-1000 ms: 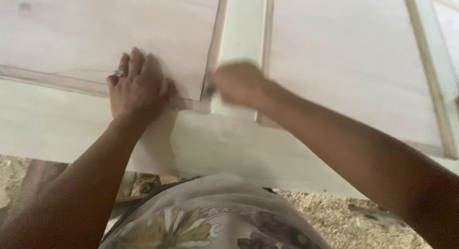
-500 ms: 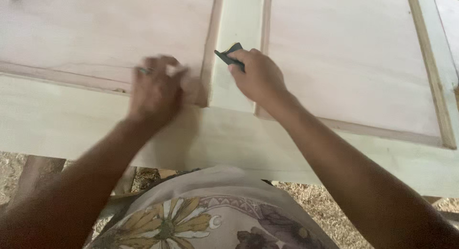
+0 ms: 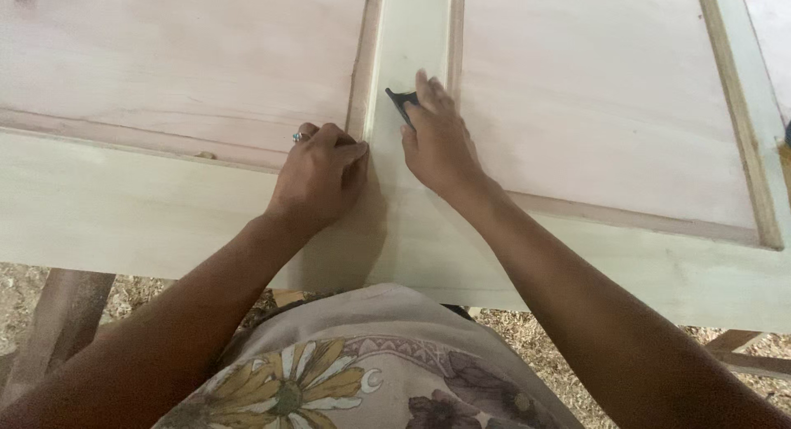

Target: The person sands the surface and inner grooves of a wooden door panel using a piece of sandpaper held by hand.

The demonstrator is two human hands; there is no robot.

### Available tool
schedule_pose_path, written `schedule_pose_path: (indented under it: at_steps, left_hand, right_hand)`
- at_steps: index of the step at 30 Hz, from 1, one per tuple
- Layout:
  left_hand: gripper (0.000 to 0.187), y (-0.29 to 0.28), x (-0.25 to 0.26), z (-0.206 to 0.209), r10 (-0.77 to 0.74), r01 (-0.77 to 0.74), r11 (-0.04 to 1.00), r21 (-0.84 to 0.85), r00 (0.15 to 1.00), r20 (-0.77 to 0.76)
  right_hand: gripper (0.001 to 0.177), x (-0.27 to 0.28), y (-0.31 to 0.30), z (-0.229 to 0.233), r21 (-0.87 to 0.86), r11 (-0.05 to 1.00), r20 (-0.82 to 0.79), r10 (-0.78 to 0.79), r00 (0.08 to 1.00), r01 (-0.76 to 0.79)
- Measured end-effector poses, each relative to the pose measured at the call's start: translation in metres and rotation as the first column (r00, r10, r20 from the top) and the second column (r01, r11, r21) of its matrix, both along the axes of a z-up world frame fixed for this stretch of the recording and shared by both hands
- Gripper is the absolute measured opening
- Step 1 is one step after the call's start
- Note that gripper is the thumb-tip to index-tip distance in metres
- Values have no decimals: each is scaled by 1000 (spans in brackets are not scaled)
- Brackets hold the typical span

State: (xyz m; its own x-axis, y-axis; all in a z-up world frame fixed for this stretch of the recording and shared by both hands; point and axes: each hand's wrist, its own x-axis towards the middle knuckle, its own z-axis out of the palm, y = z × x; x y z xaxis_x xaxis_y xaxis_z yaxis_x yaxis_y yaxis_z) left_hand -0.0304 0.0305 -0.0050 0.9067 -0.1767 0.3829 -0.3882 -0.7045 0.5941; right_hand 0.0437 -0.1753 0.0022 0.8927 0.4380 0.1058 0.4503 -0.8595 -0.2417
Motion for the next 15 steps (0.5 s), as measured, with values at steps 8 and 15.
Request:
schedule_pose_path:
  at_steps: [8,15]
  left_hand:
    - [8,-2,11,-3,85,-89,994,-70,995,-60]
    - [5,2,8,4,27,-30,995,-93,999,-33]
  right_hand:
    - [74,-72,11,-22,-108,993,-19,-55,998,53]
    - [77,18,35,-6,-111,988,-112,-121,986,108]
